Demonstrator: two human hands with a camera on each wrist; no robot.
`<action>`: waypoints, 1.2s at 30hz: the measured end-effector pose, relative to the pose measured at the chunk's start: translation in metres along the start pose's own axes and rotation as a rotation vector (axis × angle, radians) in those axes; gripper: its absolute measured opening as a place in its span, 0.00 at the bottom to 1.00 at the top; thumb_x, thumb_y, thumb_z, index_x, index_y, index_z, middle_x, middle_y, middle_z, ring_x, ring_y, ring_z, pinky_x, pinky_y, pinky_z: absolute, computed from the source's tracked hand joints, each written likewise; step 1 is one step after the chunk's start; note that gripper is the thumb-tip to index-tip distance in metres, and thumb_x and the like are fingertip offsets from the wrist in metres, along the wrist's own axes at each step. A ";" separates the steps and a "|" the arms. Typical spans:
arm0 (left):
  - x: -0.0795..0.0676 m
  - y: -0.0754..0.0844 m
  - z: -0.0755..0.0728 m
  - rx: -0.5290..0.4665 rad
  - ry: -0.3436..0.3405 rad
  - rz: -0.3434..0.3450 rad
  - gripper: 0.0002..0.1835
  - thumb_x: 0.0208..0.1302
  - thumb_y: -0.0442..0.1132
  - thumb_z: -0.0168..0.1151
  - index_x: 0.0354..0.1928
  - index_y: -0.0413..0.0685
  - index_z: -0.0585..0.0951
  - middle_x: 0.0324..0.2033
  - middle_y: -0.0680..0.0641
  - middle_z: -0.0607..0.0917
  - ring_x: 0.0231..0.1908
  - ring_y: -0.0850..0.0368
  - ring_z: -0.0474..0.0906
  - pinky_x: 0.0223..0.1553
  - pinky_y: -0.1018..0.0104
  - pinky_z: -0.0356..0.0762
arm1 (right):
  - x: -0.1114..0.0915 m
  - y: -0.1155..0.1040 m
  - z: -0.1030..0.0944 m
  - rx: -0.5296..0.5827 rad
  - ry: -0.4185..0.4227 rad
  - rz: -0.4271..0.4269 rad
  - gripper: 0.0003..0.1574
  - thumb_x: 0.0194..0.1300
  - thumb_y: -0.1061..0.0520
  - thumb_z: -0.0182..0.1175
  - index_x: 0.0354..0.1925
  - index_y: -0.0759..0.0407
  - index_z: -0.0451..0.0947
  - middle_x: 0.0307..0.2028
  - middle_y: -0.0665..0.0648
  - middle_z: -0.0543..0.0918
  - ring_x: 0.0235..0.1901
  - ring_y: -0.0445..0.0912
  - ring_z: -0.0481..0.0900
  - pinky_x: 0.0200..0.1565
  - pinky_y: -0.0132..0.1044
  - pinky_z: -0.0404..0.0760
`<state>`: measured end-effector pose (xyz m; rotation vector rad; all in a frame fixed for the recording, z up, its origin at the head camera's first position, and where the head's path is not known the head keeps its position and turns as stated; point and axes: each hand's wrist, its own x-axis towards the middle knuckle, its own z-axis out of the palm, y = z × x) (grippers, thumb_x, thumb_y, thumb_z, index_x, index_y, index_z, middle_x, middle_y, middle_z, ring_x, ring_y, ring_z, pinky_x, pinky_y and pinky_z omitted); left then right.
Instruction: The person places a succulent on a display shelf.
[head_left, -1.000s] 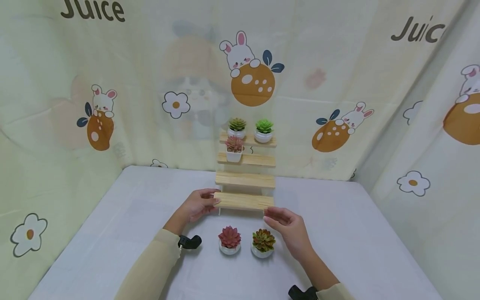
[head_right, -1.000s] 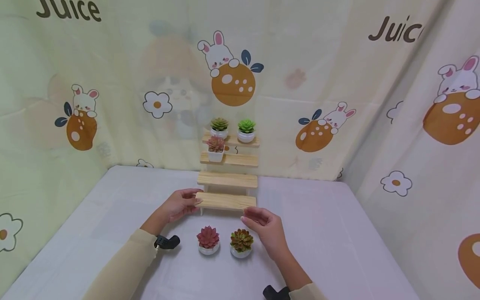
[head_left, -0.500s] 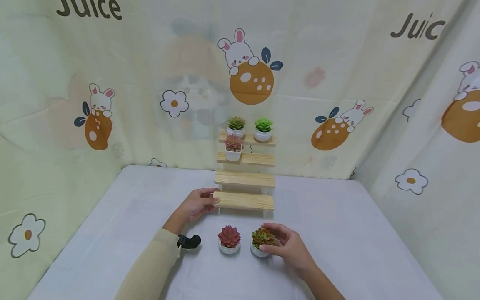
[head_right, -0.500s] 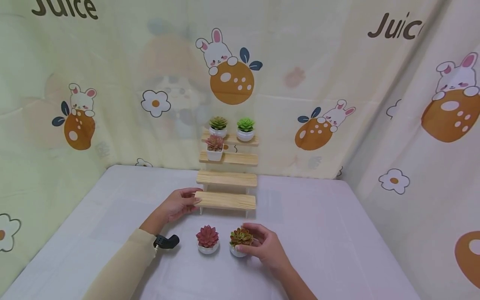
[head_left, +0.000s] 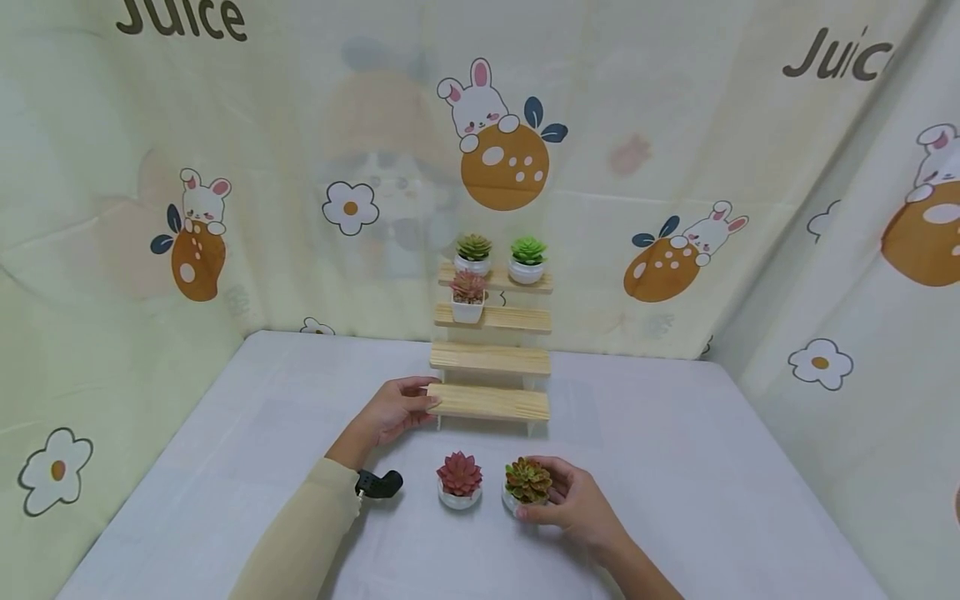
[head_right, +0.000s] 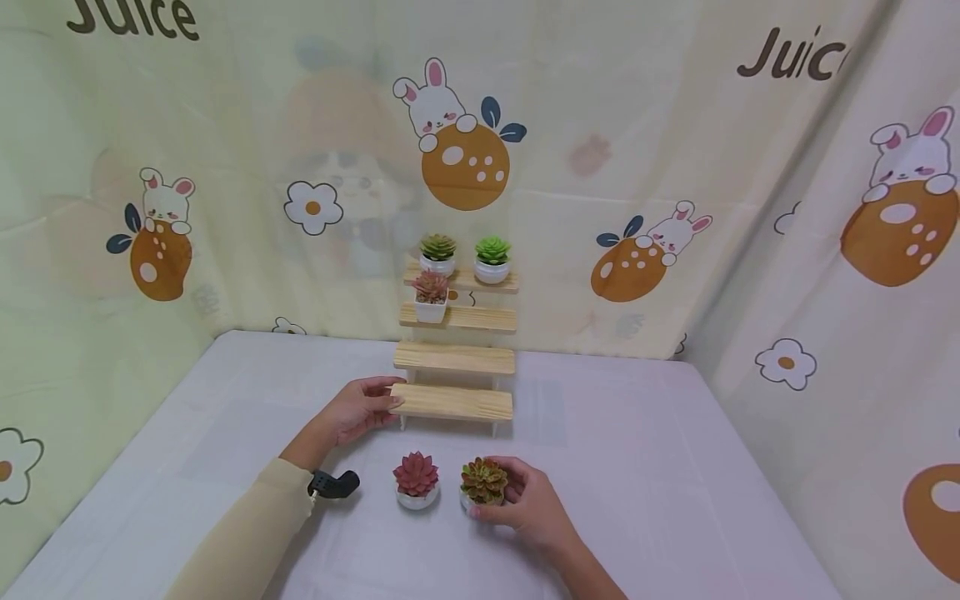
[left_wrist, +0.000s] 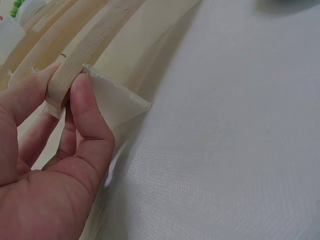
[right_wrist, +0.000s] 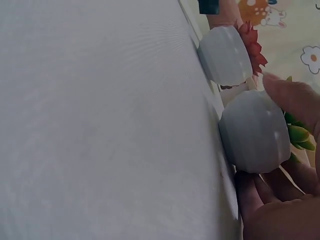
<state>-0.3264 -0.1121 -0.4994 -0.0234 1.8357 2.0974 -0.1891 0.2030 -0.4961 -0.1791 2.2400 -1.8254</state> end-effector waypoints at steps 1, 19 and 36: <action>0.000 0.000 0.000 -0.002 0.001 -0.001 0.26 0.68 0.30 0.67 0.67 0.40 0.76 0.47 0.44 0.81 0.39 0.57 0.83 0.41 0.66 0.86 | 0.000 0.001 0.000 -0.001 -0.004 -0.009 0.50 0.48 0.62 0.81 0.67 0.68 0.72 0.65 0.69 0.77 0.67 0.57 0.76 0.63 0.31 0.77; -0.002 0.003 0.001 0.035 0.035 -0.004 0.26 0.68 0.31 0.67 0.68 0.44 0.77 0.52 0.42 0.79 0.41 0.56 0.82 0.42 0.66 0.86 | 0.011 0.007 -0.005 -0.073 -0.040 -0.036 0.48 0.46 0.61 0.83 0.64 0.69 0.74 0.61 0.68 0.81 0.61 0.57 0.82 0.57 0.31 0.82; -0.003 0.002 0.002 0.030 0.016 -0.009 0.26 0.68 0.31 0.66 0.68 0.43 0.76 0.52 0.42 0.79 0.41 0.56 0.83 0.42 0.66 0.86 | 0.006 0.005 -0.007 -0.063 -0.044 -0.020 0.49 0.47 0.61 0.82 0.65 0.71 0.73 0.60 0.67 0.81 0.59 0.54 0.83 0.55 0.30 0.83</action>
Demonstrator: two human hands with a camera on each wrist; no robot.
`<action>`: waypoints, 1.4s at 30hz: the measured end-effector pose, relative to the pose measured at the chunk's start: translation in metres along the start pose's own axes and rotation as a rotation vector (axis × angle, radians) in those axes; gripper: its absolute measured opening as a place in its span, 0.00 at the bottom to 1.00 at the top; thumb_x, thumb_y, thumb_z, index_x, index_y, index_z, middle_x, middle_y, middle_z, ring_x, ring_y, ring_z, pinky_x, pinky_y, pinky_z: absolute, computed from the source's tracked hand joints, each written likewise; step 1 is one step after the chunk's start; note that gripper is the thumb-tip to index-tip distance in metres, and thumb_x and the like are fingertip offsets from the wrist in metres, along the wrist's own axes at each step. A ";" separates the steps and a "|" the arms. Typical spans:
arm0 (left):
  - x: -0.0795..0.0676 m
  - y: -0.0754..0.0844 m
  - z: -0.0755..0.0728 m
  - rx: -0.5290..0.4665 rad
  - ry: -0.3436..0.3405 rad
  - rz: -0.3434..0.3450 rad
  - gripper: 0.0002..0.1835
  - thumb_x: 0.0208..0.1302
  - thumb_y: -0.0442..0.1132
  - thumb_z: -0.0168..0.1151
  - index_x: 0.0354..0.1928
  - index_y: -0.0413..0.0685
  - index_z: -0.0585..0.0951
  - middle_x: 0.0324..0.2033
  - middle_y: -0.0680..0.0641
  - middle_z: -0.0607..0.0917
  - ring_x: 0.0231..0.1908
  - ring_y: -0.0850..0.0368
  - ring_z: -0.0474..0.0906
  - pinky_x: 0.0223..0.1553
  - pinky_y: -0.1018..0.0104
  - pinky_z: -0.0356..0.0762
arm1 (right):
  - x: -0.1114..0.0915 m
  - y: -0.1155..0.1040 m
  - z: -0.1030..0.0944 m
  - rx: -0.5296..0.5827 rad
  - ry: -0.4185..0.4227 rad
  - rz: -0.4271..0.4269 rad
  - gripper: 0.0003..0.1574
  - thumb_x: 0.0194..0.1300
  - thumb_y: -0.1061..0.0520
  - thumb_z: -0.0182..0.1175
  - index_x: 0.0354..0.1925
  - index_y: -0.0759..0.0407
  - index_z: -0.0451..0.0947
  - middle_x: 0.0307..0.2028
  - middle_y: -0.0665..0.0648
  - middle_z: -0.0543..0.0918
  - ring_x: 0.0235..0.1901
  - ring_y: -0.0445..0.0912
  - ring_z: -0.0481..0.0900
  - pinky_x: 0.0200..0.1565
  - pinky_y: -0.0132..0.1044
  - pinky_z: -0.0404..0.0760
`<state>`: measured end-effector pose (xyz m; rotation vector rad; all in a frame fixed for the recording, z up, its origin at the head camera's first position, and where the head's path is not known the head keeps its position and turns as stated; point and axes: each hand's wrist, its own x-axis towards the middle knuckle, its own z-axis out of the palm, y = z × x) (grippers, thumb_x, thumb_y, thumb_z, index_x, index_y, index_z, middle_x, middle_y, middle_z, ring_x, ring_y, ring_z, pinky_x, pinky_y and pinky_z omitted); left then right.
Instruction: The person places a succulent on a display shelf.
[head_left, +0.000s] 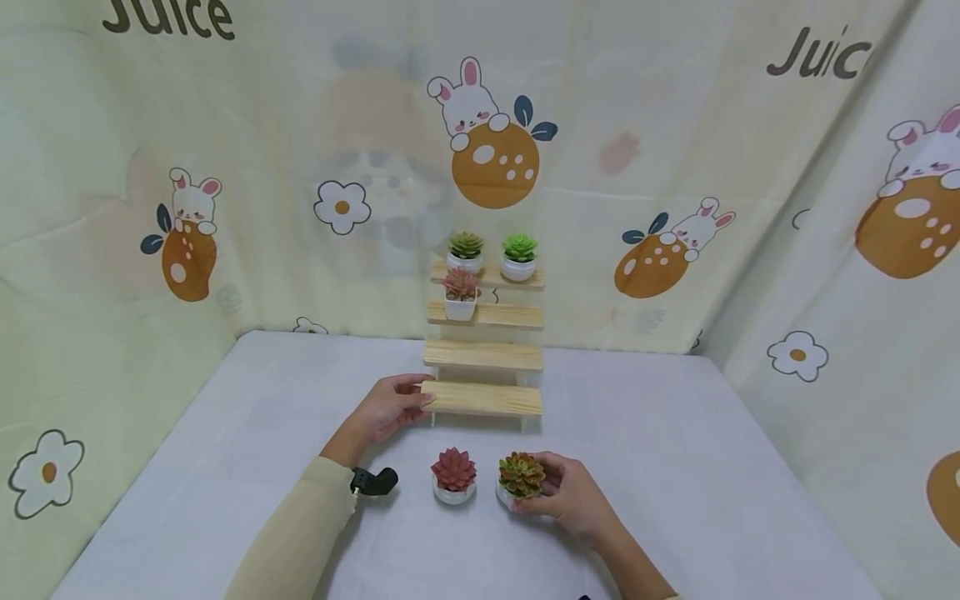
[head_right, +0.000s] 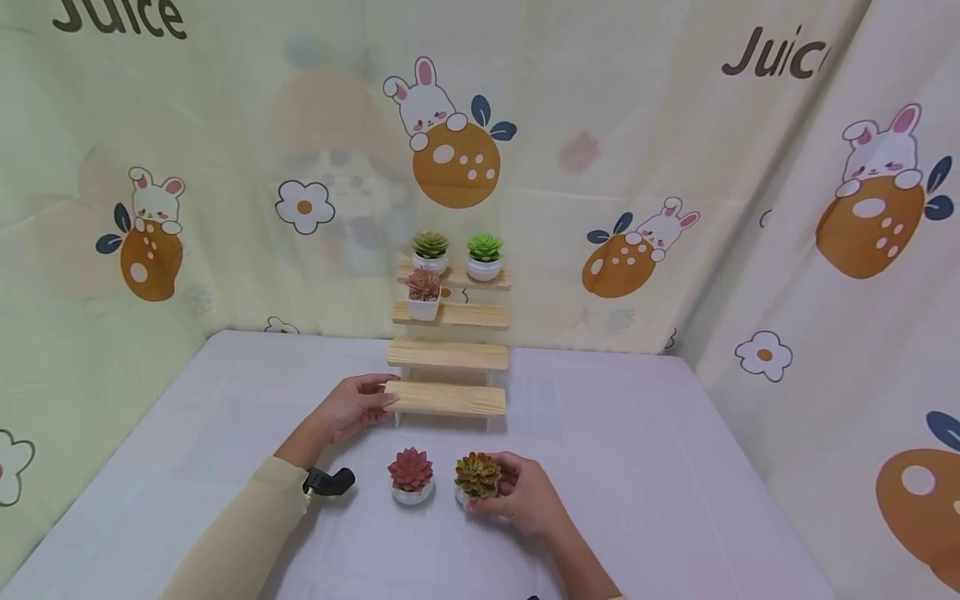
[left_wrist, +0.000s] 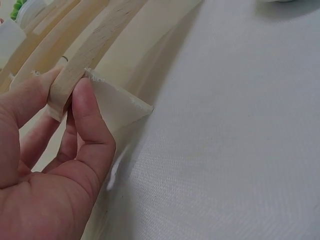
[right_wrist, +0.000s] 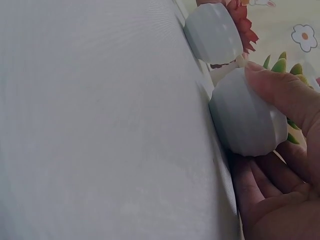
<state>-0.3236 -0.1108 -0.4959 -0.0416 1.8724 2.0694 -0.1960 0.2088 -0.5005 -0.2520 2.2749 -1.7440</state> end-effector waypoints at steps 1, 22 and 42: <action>0.000 0.000 0.000 0.001 -0.001 0.000 0.26 0.68 0.31 0.66 0.68 0.43 0.76 0.52 0.42 0.79 0.41 0.56 0.83 0.42 0.66 0.86 | 0.000 0.000 0.000 0.001 -0.001 -0.001 0.49 0.47 0.61 0.82 0.65 0.71 0.73 0.60 0.68 0.81 0.59 0.54 0.83 0.55 0.31 0.83; 0.001 0.000 0.001 0.001 0.010 -0.003 0.26 0.68 0.32 0.67 0.68 0.44 0.77 0.50 0.43 0.79 0.40 0.56 0.82 0.41 0.67 0.86 | 0.000 -0.002 0.003 0.035 0.036 -0.001 0.46 0.46 0.66 0.81 0.62 0.69 0.75 0.58 0.66 0.82 0.58 0.52 0.82 0.57 0.31 0.82; 0.002 0.001 0.001 0.005 0.016 0.002 0.26 0.68 0.31 0.66 0.68 0.43 0.77 0.50 0.43 0.80 0.40 0.56 0.83 0.41 0.67 0.86 | 0.013 -0.005 0.003 0.017 0.164 -0.023 0.44 0.46 0.63 0.82 0.62 0.63 0.78 0.58 0.64 0.84 0.57 0.52 0.84 0.59 0.33 0.82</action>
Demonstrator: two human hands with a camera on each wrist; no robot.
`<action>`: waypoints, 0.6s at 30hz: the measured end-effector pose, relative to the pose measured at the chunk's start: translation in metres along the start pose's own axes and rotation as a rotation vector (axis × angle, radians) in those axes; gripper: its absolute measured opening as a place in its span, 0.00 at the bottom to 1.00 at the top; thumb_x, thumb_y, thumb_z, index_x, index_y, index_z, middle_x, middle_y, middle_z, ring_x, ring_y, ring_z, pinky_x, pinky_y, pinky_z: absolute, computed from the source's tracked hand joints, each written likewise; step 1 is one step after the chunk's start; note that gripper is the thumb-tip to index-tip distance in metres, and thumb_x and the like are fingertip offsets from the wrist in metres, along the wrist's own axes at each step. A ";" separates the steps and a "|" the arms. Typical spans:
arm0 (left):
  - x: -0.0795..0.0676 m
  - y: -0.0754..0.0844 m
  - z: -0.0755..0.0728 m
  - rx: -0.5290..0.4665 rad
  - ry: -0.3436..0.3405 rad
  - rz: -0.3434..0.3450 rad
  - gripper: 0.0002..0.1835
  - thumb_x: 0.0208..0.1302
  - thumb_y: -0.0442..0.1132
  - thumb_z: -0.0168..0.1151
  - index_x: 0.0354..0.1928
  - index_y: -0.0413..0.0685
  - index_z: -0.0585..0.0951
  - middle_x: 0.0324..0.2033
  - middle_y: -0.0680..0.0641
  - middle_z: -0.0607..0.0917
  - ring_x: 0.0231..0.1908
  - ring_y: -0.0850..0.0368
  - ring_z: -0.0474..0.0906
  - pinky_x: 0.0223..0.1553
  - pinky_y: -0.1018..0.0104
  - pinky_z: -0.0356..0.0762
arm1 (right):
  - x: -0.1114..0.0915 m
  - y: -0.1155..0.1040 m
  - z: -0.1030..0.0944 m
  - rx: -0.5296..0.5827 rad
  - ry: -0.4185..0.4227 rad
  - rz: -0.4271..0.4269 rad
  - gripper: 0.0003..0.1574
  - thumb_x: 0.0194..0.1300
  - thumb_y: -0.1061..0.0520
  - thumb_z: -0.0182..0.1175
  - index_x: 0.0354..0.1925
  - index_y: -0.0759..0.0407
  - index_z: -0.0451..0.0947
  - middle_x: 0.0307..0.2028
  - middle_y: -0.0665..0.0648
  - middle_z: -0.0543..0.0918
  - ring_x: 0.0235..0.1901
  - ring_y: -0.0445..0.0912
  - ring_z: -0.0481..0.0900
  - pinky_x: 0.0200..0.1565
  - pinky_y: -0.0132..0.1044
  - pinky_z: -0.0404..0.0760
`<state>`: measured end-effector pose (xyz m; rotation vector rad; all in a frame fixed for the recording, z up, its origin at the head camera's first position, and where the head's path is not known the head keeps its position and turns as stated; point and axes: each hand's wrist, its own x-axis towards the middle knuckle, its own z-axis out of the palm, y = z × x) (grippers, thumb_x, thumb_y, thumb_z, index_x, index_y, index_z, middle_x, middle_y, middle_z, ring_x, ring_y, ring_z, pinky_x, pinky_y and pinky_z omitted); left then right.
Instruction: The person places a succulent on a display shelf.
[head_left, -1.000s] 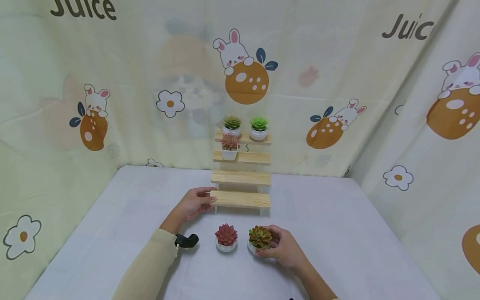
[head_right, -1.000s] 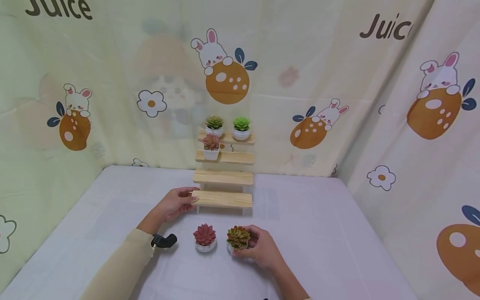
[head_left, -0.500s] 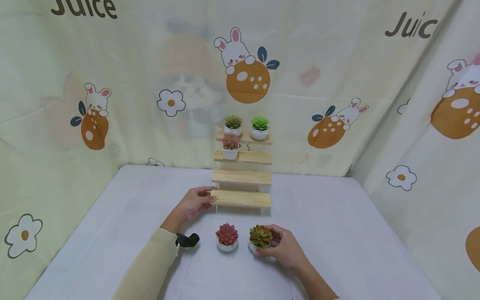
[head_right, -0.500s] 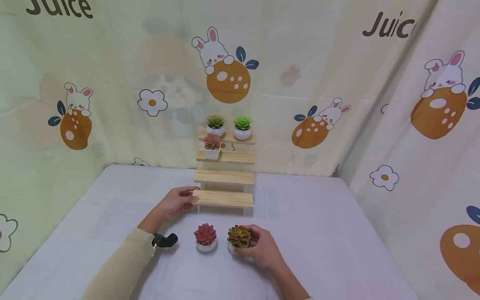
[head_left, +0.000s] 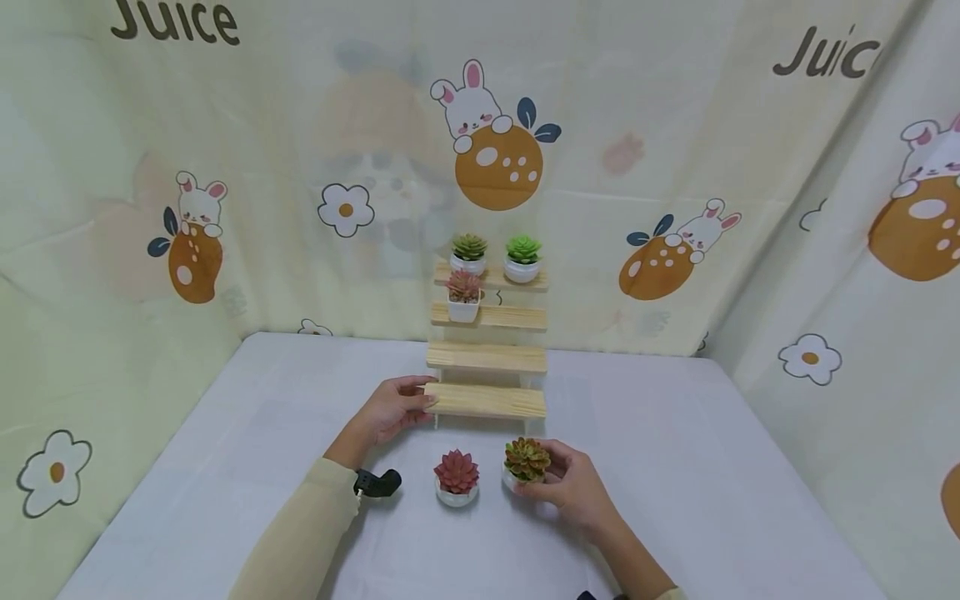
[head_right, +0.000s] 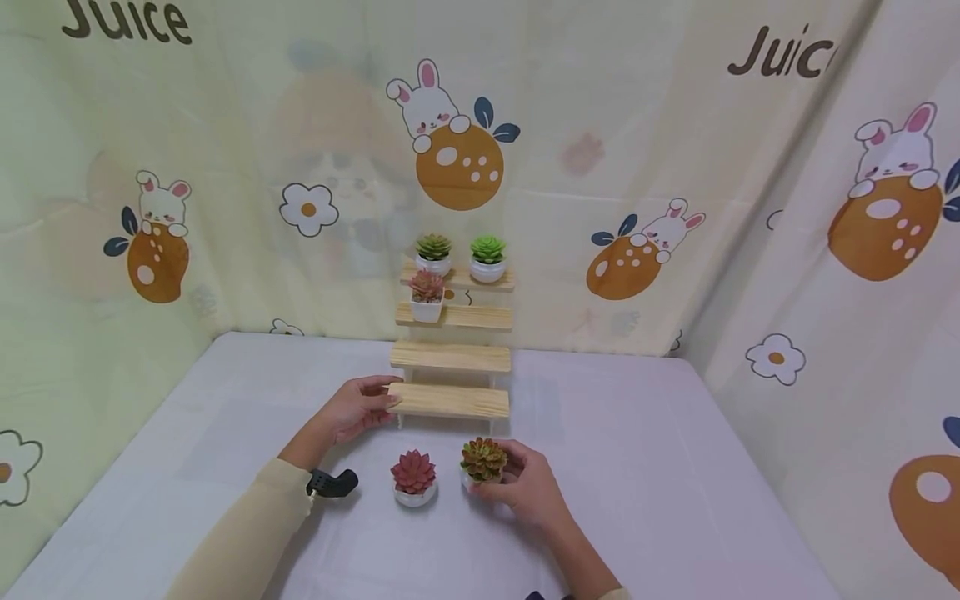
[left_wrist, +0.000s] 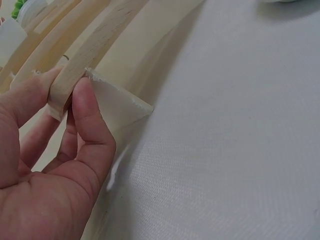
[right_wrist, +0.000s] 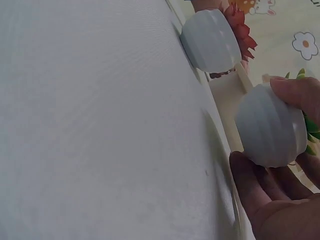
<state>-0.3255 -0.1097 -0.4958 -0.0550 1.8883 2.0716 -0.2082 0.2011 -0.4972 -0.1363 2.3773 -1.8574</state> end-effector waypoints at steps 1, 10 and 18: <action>0.000 0.000 0.000 0.000 0.000 -0.002 0.26 0.68 0.31 0.66 0.68 0.43 0.77 0.50 0.43 0.80 0.40 0.56 0.83 0.41 0.67 0.86 | 0.001 -0.001 0.000 0.004 0.006 0.004 0.44 0.46 0.62 0.82 0.62 0.62 0.78 0.58 0.64 0.84 0.59 0.53 0.83 0.59 0.34 0.81; 0.002 -0.002 0.000 -0.006 0.007 0.000 0.25 0.68 0.30 0.66 0.67 0.43 0.78 0.48 0.44 0.80 0.39 0.57 0.83 0.40 0.67 0.86 | 0.012 -0.010 0.004 0.087 -0.026 -0.006 0.42 0.49 0.65 0.80 0.63 0.61 0.77 0.60 0.65 0.82 0.61 0.54 0.82 0.55 0.32 0.84; 0.002 -0.002 -0.001 0.005 0.005 -0.005 0.26 0.67 0.31 0.67 0.67 0.43 0.77 0.50 0.43 0.80 0.40 0.56 0.83 0.40 0.67 0.85 | 0.022 -0.023 0.002 0.118 -0.041 -0.058 0.44 0.51 0.66 0.77 0.66 0.64 0.74 0.62 0.67 0.81 0.61 0.54 0.82 0.54 0.32 0.84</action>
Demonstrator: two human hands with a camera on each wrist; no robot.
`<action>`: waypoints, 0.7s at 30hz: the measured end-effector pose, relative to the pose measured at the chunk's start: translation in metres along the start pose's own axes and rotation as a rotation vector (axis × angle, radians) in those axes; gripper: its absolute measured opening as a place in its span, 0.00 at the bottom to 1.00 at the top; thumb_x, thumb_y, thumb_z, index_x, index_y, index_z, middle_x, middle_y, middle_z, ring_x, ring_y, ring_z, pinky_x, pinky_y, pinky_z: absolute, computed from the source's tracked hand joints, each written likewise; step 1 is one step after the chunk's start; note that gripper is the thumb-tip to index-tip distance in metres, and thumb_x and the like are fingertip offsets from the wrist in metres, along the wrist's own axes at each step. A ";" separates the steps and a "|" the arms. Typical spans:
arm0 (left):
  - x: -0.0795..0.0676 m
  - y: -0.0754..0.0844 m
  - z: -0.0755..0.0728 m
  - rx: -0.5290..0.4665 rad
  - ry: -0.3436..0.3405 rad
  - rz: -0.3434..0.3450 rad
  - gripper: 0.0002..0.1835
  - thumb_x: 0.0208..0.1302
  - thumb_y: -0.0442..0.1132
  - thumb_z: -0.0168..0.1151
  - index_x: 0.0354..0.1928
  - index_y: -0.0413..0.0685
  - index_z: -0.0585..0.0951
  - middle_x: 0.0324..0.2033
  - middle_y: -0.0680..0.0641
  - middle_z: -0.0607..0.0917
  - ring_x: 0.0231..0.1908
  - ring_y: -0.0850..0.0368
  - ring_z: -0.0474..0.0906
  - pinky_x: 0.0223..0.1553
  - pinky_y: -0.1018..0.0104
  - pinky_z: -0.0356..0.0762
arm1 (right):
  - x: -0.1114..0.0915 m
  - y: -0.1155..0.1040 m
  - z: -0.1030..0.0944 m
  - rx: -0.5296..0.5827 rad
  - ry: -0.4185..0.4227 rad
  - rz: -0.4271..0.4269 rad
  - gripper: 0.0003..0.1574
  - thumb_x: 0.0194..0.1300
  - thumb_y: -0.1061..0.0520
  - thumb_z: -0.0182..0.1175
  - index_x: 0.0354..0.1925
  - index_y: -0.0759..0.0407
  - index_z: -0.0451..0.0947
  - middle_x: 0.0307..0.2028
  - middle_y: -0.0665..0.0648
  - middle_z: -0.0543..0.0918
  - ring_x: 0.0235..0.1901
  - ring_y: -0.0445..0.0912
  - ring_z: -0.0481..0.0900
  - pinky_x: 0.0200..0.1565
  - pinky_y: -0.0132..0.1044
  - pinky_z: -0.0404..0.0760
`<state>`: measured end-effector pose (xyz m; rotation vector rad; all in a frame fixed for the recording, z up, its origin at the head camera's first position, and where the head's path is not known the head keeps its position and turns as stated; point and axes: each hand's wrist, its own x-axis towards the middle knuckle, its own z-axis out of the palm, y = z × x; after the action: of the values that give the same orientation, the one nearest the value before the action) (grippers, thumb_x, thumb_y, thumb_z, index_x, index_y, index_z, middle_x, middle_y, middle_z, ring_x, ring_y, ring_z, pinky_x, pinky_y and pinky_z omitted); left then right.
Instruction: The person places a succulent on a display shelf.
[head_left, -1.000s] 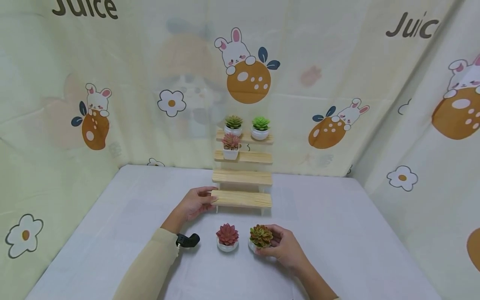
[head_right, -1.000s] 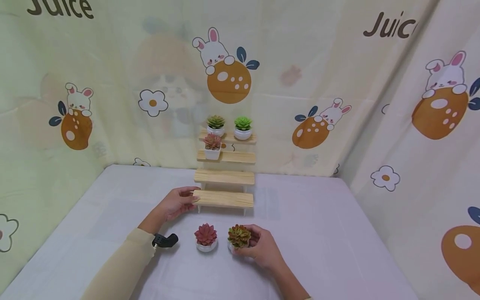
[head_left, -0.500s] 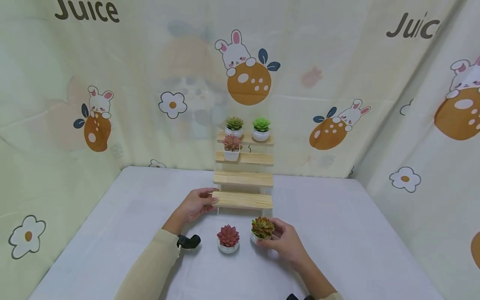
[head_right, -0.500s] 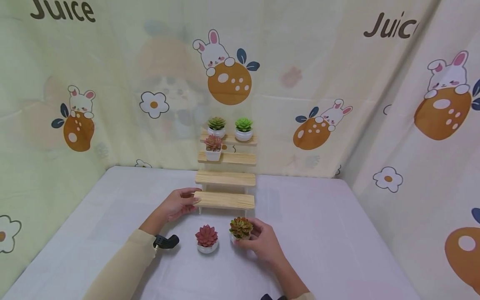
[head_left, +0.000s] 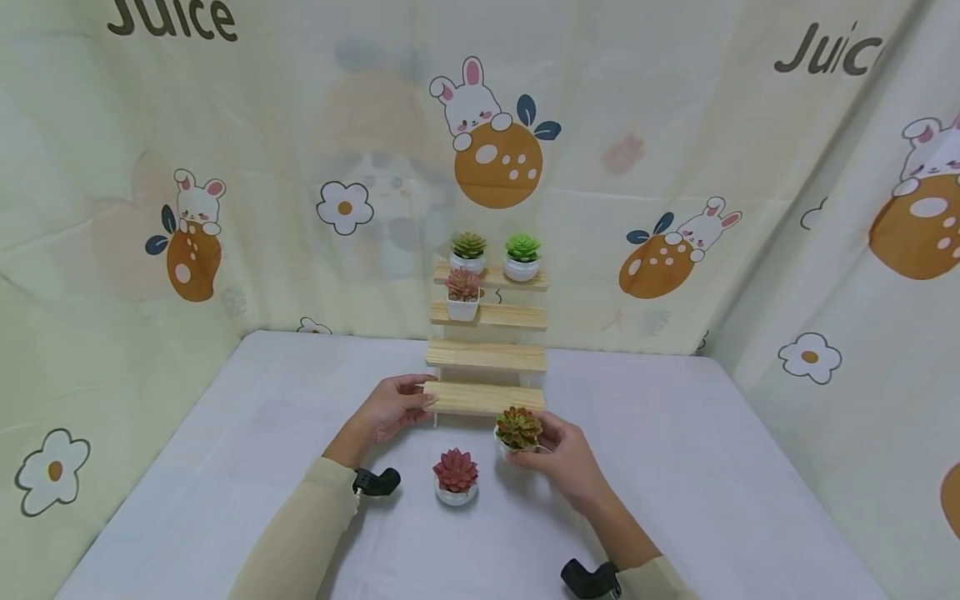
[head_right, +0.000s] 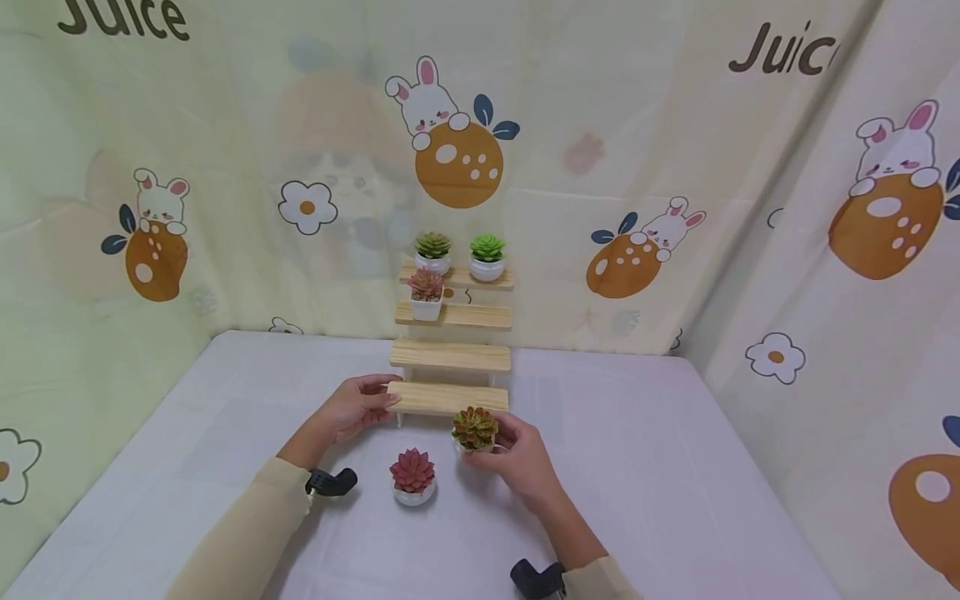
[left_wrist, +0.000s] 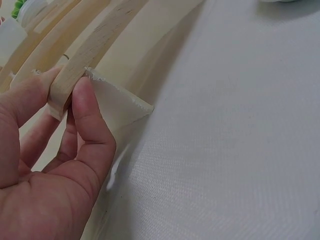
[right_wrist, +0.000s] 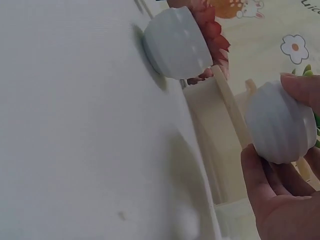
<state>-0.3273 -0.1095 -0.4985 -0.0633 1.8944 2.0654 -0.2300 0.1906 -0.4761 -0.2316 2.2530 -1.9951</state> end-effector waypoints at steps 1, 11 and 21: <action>0.000 0.000 0.000 0.002 -0.001 0.000 0.26 0.67 0.31 0.67 0.67 0.43 0.77 0.50 0.43 0.80 0.40 0.56 0.83 0.41 0.67 0.85 | 0.001 -0.002 0.000 0.010 -0.002 0.000 0.44 0.52 0.67 0.77 0.66 0.64 0.73 0.63 0.67 0.80 0.61 0.54 0.82 0.54 0.32 0.84; -0.002 0.004 0.000 0.002 -0.006 -0.001 0.27 0.67 0.31 0.67 0.68 0.43 0.77 0.52 0.42 0.80 0.41 0.56 0.83 0.42 0.66 0.85 | 0.013 -0.017 -0.004 -0.001 -0.008 0.005 0.43 0.55 0.66 0.76 0.67 0.64 0.72 0.64 0.67 0.79 0.61 0.51 0.82 0.53 0.32 0.85; 0.000 0.000 0.000 0.003 -0.005 0.005 0.26 0.68 0.31 0.67 0.67 0.43 0.77 0.51 0.42 0.80 0.41 0.56 0.83 0.41 0.67 0.85 | 0.027 -0.031 -0.008 -0.021 0.006 -0.017 0.44 0.55 0.63 0.77 0.68 0.64 0.72 0.64 0.68 0.79 0.62 0.52 0.81 0.56 0.31 0.83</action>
<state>-0.3271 -0.1096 -0.4986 -0.0525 1.8961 2.0642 -0.2573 0.1894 -0.4445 -0.2485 2.2842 -1.9835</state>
